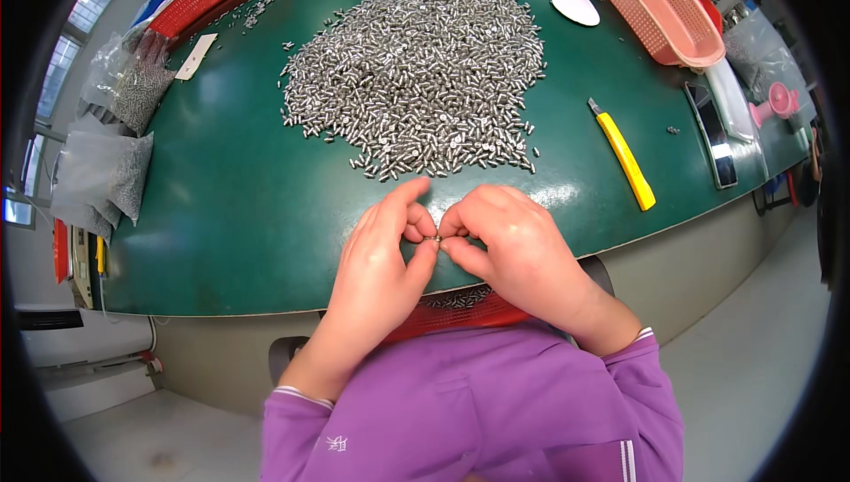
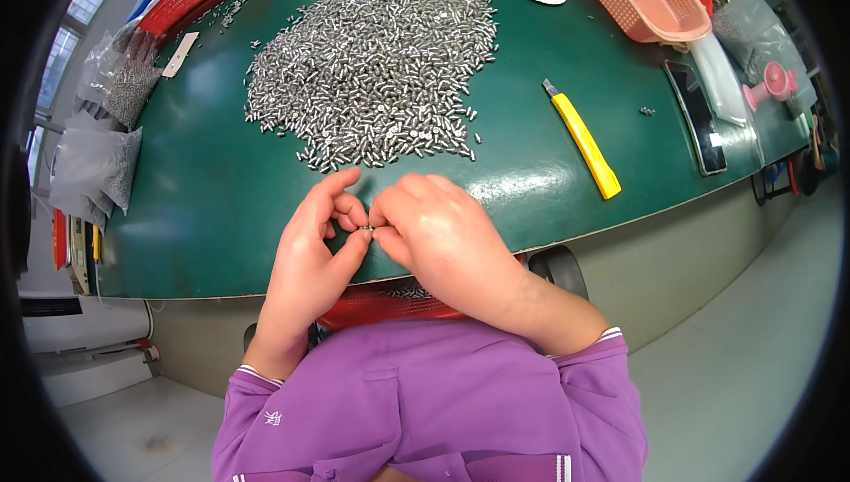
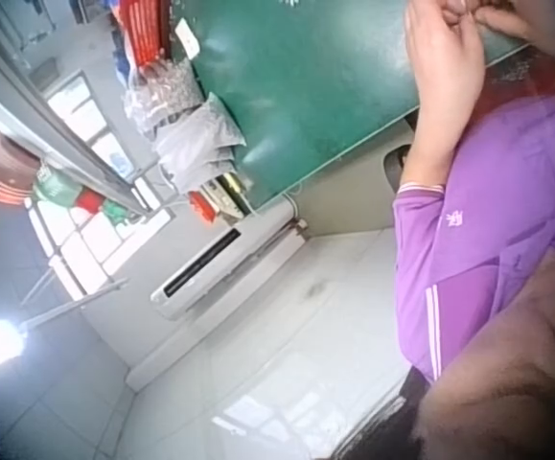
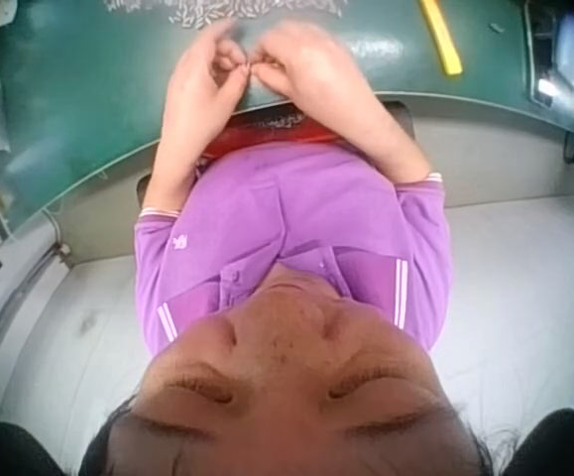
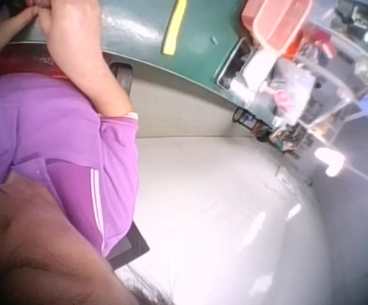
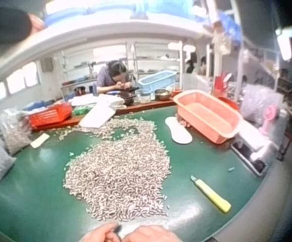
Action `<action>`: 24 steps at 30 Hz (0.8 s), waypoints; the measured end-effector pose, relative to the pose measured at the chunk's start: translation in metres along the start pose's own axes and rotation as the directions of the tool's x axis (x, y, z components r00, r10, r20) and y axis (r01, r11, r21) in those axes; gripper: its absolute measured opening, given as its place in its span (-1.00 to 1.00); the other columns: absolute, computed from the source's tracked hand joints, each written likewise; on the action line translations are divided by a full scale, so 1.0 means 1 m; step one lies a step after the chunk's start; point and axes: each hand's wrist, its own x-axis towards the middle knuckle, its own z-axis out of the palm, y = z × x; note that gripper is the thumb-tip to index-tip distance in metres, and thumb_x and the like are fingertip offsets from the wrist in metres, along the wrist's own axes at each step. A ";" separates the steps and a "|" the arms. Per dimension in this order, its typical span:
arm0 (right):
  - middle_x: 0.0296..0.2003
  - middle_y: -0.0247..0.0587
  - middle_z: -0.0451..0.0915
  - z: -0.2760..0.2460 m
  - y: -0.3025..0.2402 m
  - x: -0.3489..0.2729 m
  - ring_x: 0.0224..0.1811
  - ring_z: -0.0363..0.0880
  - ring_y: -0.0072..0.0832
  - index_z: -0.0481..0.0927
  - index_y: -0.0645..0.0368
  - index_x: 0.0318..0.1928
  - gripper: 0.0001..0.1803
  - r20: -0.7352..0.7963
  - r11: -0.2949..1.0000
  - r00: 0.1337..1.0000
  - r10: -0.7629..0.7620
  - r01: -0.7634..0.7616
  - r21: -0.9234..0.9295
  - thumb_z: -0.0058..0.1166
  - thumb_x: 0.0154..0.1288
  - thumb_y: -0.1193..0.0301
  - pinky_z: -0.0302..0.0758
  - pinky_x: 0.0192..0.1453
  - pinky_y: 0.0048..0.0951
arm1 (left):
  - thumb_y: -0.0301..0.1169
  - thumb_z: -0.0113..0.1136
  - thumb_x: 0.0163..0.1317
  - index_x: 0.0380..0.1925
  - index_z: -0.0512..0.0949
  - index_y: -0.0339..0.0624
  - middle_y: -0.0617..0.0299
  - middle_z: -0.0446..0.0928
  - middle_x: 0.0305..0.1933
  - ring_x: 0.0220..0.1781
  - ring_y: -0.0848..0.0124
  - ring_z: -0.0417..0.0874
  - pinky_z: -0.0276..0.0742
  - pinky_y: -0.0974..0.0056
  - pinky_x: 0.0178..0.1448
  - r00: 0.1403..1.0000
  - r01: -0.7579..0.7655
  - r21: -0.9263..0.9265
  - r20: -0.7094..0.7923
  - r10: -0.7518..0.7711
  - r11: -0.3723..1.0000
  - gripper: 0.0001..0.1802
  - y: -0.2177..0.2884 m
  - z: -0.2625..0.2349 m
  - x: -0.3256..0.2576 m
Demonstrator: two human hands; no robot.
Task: Picking and inspecting small metal pins from a pile on a workbench for assembly or quality control.
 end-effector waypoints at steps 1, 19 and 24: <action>-0.35 -0.24 0.61 0.000 0.000 0.000 -0.25 0.63 -0.19 0.59 0.18 -0.27 -0.79 0.000 1.000 1.000 0.000 0.000 0.001 0.38 0.12 0.57 0.55 -0.11 -0.17 | -0.70 0.27 0.17 0.32 0.45 -0.24 0.36 0.55 -0.21 -0.16 0.51 0.53 0.42 0.38 -0.06 1.000 -0.001 -0.005 0.006 0.001 1.000 -0.35 0.001 -0.001 0.000; -0.32 -0.24 0.61 -0.002 0.000 0.000 -0.22 0.63 -0.22 0.59 0.18 -0.25 -0.79 0.022 1.000 0.999 0.024 -0.024 0.010 0.37 0.14 0.56 0.54 -0.05 -0.20 | -0.71 0.28 0.18 0.29 0.47 -0.24 0.31 0.61 -0.25 -0.21 0.46 0.61 0.53 0.32 -0.07 0.985 -0.133 -0.036 -0.116 0.128 0.990 -0.38 -0.013 0.003 -0.005; -0.32 -0.25 0.62 -0.002 0.001 0.000 -0.21 0.64 -0.23 0.60 0.17 -0.23 -0.78 0.035 1.000 0.999 0.010 -0.010 0.012 0.38 0.14 0.54 0.54 -0.04 -0.20 | -0.72 0.29 0.20 0.31 0.46 -0.23 0.36 0.61 -0.23 -0.16 0.55 0.60 0.47 0.37 -0.02 0.988 -0.127 -0.039 -0.093 0.123 0.991 -0.37 -0.014 0.006 -0.008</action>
